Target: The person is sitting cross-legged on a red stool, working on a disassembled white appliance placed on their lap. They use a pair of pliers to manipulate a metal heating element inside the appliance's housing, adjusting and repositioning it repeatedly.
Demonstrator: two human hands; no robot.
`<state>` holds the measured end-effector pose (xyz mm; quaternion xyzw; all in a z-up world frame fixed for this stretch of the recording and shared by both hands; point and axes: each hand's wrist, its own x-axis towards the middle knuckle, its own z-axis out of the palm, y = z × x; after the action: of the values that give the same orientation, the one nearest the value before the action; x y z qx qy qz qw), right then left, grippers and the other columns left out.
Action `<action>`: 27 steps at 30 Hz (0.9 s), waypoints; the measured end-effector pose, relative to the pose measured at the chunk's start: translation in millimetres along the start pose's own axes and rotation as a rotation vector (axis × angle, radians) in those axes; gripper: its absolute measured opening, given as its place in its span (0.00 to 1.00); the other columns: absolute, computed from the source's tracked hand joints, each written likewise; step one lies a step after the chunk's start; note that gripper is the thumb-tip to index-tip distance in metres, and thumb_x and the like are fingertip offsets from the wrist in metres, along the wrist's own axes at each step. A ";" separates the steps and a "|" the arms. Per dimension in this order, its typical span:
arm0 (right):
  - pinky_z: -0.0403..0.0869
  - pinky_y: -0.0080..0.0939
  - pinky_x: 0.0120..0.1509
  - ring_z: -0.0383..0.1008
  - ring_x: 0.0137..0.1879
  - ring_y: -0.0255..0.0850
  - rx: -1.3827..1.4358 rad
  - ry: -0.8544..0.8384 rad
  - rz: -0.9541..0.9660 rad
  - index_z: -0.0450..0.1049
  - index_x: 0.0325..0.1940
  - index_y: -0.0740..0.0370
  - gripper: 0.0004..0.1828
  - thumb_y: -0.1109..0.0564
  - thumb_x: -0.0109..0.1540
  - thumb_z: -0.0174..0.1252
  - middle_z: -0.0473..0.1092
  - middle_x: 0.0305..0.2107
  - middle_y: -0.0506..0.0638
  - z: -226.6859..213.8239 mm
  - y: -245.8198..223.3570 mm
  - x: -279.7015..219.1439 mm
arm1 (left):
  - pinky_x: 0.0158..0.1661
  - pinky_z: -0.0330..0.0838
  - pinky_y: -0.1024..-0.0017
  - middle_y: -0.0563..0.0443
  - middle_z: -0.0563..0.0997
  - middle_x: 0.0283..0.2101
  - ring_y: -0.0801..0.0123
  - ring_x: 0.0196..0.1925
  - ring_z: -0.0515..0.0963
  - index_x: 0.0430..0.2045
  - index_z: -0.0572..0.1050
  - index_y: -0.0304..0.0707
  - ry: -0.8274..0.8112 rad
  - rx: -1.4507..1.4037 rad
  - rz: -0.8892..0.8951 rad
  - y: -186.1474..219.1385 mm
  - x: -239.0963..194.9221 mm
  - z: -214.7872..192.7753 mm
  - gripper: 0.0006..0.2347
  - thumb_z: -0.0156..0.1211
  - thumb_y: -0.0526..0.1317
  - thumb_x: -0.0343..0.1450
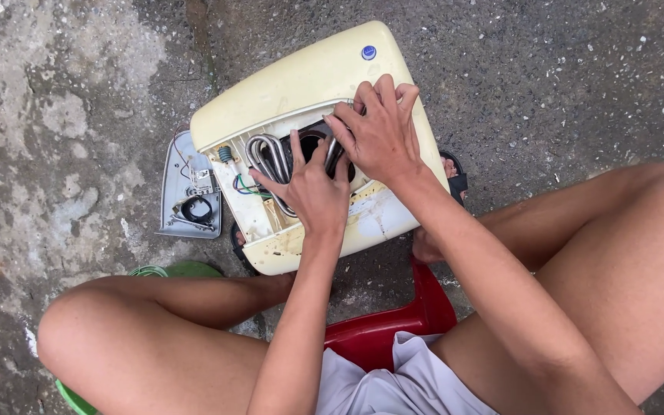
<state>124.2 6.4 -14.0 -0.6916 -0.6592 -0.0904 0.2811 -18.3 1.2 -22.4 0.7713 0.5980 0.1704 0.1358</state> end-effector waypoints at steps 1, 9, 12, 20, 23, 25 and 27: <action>0.55 0.51 0.49 0.61 0.41 0.47 0.001 0.003 -0.001 0.67 0.31 0.50 0.21 0.39 0.73 0.45 0.56 0.29 0.46 0.1 -3.6 -2.3 | 0.66 0.24 0.27 0.60 0.85 0.52 0.73 0.72 0.67 0.45 0.82 0.56 0.003 0.001 0.000 -3.7 -5.4 -5.9 0.13 0.68 0.46 0.67; 0.51 0.50 0.46 0.56 0.42 0.46 -0.015 -0.002 -0.003 0.74 0.35 0.49 0.21 0.42 0.74 0.43 0.61 0.32 0.47 -7.1 -6.7 -0.3 | 0.65 0.19 0.25 0.29 0.75 0.60 0.58 0.65 0.75 0.33 0.85 0.44 0.112 -0.062 0.003 12.4 6.9 -2.3 0.09 0.69 0.42 0.62; 0.52 0.50 0.45 0.56 0.42 0.46 -0.049 -0.008 -0.031 0.74 0.35 0.49 0.20 0.42 0.74 0.45 0.61 0.32 0.47 -11.1 -4.9 4.4 | 0.65 0.21 0.26 0.44 0.85 0.48 0.62 0.73 0.63 0.41 0.84 0.48 0.035 -0.060 0.052 3.3 3.8 -10.2 0.13 0.68 0.42 0.63; 0.51 0.51 0.46 0.56 0.43 0.46 -0.024 -0.042 0.019 0.75 0.36 0.48 0.21 0.41 0.74 0.42 0.62 0.32 0.47 -5.5 -7.4 -1.0 | 0.66 0.22 0.27 0.37 0.82 0.52 0.61 0.72 0.65 0.36 0.85 0.45 0.100 -0.047 0.050 5.4 4.6 -1.1 0.11 0.70 0.40 0.61; 0.51 0.50 0.45 0.56 0.43 0.46 -0.030 -0.038 0.010 0.75 0.35 0.48 0.21 0.41 0.74 0.42 0.62 0.32 0.47 -6.9 -8.8 -2.0 | 0.68 0.23 0.32 0.47 0.86 0.46 0.58 0.72 0.66 0.40 0.84 0.42 0.084 -0.038 0.073 1.8 -4.8 -10.3 0.12 0.67 0.44 0.65; 0.52 0.50 0.45 0.56 0.43 0.46 -0.043 -0.056 0.006 0.75 0.36 0.47 0.21 0.40 0.74 0.43 0.62 0.32 0.46 -6.0 -5.5 0.1 | 0.69 0.22 0.34 0.51 0.86 0.47 0.58 0.73 0.65 0.42 0.84 0.43 0.026 -0.021 0.067 2.1 -5.6 -15.1 0.14 0.66 0.49 0.69; 0.56 0.53 0.49 0.60 0.41 0.47 0.010 0.024 0.037 0.67 0.31 0.50 0.21 0.38 0.72 0.45 0.55 0.29 0.45 3.1 -3.7 -2.1 | 0.69 0.31 0.31 0.53 0.86 0.46 0.66 0.70 0.70 0.37 0.85 0.49 0.064 -0.040 -0.005 -0.7 -4.9 -11.8 0.10 0.69 0.45 0.65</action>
<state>119.7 6.0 -16.6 -0.7012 -0.6431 -0.0903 0.2942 -25.0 -3.3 -12.5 0.7611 0.6005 0.2066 0.1325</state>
